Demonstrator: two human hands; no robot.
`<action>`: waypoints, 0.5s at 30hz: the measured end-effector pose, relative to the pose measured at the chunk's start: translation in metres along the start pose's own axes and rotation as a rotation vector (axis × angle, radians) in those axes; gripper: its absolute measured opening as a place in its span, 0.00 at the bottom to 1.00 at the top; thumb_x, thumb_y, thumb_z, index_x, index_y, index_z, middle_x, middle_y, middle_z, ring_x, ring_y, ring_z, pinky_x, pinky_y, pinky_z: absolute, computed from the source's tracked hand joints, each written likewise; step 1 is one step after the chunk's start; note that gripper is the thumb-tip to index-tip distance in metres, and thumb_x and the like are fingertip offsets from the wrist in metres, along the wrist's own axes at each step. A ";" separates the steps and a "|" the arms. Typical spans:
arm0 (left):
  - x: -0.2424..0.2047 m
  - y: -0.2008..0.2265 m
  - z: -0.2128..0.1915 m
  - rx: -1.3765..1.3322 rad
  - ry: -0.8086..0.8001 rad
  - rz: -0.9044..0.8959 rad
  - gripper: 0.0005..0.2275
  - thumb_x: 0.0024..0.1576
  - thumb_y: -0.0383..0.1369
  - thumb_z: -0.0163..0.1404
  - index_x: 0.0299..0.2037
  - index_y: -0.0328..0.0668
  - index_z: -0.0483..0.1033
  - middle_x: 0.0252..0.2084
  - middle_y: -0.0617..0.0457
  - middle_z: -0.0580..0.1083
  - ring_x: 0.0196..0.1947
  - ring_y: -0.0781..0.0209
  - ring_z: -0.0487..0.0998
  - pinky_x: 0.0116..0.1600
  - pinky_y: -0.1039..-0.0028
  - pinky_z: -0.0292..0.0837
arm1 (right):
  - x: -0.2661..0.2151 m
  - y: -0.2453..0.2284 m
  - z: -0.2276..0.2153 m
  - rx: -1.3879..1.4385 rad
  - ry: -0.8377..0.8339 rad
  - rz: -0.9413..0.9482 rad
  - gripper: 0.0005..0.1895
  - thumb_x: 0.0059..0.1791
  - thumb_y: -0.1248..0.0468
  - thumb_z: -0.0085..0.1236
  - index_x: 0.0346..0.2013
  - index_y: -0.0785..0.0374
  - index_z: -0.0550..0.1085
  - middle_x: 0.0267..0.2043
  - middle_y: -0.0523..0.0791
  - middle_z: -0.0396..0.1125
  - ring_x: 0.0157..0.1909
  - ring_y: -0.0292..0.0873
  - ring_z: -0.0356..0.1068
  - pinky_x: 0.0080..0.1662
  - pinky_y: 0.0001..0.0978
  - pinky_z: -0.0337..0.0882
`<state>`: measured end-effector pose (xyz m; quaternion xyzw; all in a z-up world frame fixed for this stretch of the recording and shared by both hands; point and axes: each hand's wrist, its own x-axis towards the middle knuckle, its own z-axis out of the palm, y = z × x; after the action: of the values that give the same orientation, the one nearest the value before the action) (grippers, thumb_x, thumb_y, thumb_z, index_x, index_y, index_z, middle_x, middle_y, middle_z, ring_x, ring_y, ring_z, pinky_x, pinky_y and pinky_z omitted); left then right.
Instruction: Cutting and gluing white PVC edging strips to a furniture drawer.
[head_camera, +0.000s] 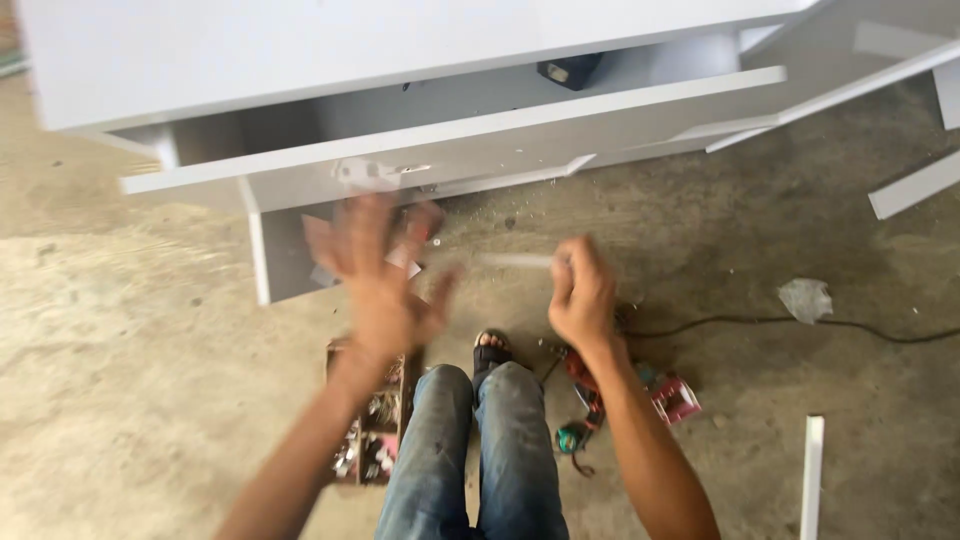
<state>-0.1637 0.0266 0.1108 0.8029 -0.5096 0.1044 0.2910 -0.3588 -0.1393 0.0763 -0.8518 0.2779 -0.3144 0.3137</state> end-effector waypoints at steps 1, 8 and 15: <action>-0.012 0.038 -0.017 -0.100 -0.173 0.024 0.33 0.52 0.39 0.62 0.69 0.49 0.66 0.74 0.35 0.56 0.76 0.41 0.49 0.70 0.31 0.20 | -0.018 -0.022 -0.020 -0.008 -0.105 0.016 0.02 0.54 0.70 0.48 0.37 0.65 0.66 0.35 0.53 0.64 0.40 0.59 0.66 0.41 0.49 0.65; -0.090 0.264 -0.152 -0.401 -0.508 0.162 0.10 0.47 0.26 0.52 0.40 0.41 0.76 0.35 0.49 0.76 0.43 0.52 0.78 0.69 0.44 0.54 | -0.184 -0.195 -0.200 -0.055 -0.088 0.289 0.03 0.52 0.69 0.48 0.40 0.65 0.67 0.37 0.53 0.65 0.41 0.60 0.66 0.41 0.50 0.67; -0.145 0.428 -0.255 -0.626 -0.728 0.156 0.07 0.50 0.27 0.52 0.38 0.44 0.75 0.32 0.51 0.77 0.36 0.51 0.80 0.51 0.58 0.65 | -0.302 -0.293 -0.372 -0.015 -0.033 0.517 0.02 0.53 0.68 0.48 0.37 0.64 0.68 0.34 0.53 0.66 0.37 0.58 0.67 0.39 0.47 0.67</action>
<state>-0.5738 0.1496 0.4044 0.6207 -0.6440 -0.3198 0.3127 -0.7380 0.1194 0.4005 -0.7599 0.4835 -0.2077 0.3816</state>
